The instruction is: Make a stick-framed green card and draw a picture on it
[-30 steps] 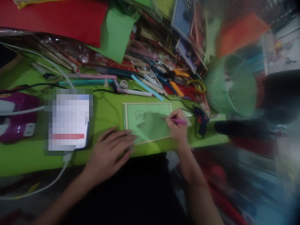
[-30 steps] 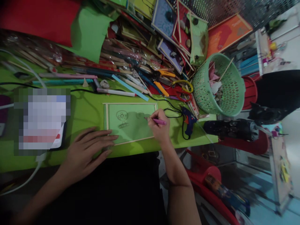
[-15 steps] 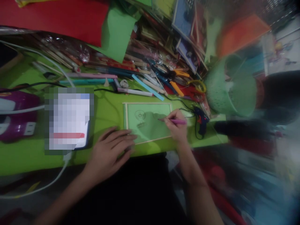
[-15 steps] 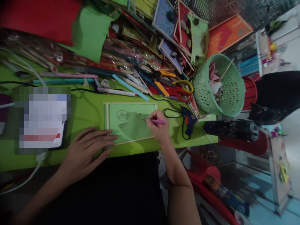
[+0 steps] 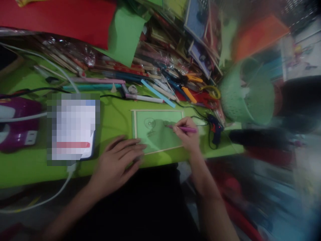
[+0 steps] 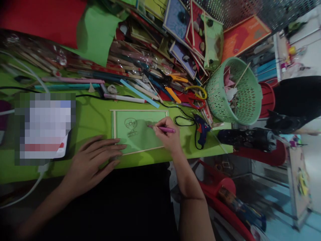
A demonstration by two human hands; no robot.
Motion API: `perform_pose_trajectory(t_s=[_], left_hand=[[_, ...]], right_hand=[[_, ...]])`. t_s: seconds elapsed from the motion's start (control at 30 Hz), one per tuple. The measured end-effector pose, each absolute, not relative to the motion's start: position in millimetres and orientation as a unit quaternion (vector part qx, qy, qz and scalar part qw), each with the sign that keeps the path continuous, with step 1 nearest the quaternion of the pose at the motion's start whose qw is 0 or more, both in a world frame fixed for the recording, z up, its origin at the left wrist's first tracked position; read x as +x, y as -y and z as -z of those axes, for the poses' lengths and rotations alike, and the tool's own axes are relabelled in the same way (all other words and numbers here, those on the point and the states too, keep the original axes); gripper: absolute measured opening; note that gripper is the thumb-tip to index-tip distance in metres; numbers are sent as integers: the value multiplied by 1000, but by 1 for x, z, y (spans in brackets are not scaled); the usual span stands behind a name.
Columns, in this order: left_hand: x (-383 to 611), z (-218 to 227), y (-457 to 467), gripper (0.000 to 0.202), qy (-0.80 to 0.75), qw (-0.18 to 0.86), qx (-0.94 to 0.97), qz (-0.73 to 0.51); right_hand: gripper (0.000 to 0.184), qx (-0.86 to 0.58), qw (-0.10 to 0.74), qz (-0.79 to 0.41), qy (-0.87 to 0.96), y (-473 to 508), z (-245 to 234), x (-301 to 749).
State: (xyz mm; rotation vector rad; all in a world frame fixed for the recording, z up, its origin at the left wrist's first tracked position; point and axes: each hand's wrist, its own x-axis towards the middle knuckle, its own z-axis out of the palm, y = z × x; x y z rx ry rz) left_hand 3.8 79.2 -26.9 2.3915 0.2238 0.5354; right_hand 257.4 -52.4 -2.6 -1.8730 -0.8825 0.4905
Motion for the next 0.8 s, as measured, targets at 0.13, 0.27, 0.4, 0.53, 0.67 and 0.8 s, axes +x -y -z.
perform_pose_trajectory(t_s=[0.13, 0.27, 0.4, 0.53, 0.67, 0.8], left_hand=[[3, 27, -79, 16, -93, 341, 914, -201], [2, 28, -79, 17, -93, 345, 914, -191], [2, 28, -79, 17, -95, 347, 913, -194], [3, 28, -79, 18, -97, 345, 913, -193], [3, 28, -80, 18, -90, 342, 915, -196], [3, 27, -80, 18, -92, 342, 915, -195]], right_hand=[[14, -753, 542, -174, 329, 57, 10, 260], [15, -750, 552, -163, 326, 60, 13, 263], [12, -757, 534, -145, 347, 61, 11, 263], [12, -747, 547, -180, 333, 61, 9, 261], [18, -758, 530, -204, 320, 57, 6, 258], [19, -771, 510, -208, 318, 54, 3, 256]])
